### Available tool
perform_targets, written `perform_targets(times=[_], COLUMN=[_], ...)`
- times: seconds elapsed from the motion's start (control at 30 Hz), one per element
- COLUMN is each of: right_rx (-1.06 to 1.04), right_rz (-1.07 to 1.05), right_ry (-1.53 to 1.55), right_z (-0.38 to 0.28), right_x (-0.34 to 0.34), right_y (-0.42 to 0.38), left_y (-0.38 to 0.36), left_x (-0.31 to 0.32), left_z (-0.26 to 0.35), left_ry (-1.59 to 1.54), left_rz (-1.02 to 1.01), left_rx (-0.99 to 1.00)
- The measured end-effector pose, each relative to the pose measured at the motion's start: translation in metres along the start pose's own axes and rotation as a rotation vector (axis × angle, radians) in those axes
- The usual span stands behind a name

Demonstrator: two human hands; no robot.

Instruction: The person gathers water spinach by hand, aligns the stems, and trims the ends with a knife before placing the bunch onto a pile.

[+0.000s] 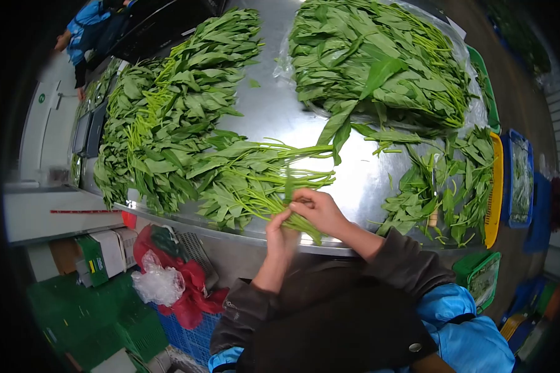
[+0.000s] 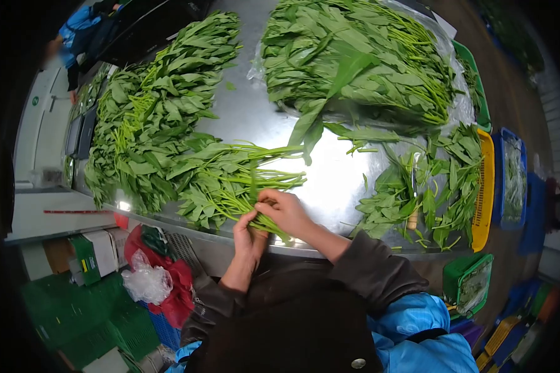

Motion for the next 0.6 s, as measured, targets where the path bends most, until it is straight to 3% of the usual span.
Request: perform_targets(times=[0.07, 0.1, 0.2, 0.27, 0.3, 0.33, 0.4, 0.47, 0.5, 0.6], right_rx=[-0.024, -0.006, 0.017, 0.031, 0.200, 0.201, 0.384, 0.050, -0.166, -0.552], right_rz=[-0.019, 0.008, 0.013, -0.215, -0.304, -0.301, -0.447, -0.264, -0.051, 0.177], right_ry=[0.059, 0.145, 0.224, 0.167, 0.251, 0.242, -0.572, -1.499, -1.413, -1.165], right_z=[0.012, 0.007, 0.003, -0.006, -0.013, -0.021, -0.015, -0.038, -0.066, -0.084], right_x=[0.001, -0.002, -0.010, -0.008, -0.013, -0.031, -0.071, -0.101, -0.104, -0.086], right_y=[0.001, 0.002, -0.005, -0.020, -0.033, -0.041, -0.059, -0.050, -0.043, -0.007], left_y=[0.005, -0.001, 0.014, 0.014, 0.013, 0.012, 0.013, 0.015, 0.015, 0.014], left_x=[-0.008, 0.008, -0.007, -0.009, -0.008, -0.007, -0.004, -0.009, -0.008, -0.010], left_z=[-0.007, -0.002, -0.011, -0.013, -0.011, -0.009, -0.009, -0.012, -0.014, -0.018], left_ry=[-0.238, -0.196, -0.123, -0.094, -0.059, -0.025, -0.049, -0.029, -0.022, -0.003], left_rz=[-0.107, 0.018, 0.076, 0.116, 0.160, 0.206, 0.245, 0.263, 0.258, 0.270], left_rx=[-0.120, -0.106, -0.063, -0.054, -0.033, -0.009, -0.009, -0.019, -0.028, -0.042])
Point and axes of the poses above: each hand's wrist, its own y-axis towards the middle knuckle, its own x-axis out of the palm, z = x × y, the point moved 6 cm from there along y, towards the middle knuckle, and after that the axes turned 1 degree about z, right-handed, at the moved point
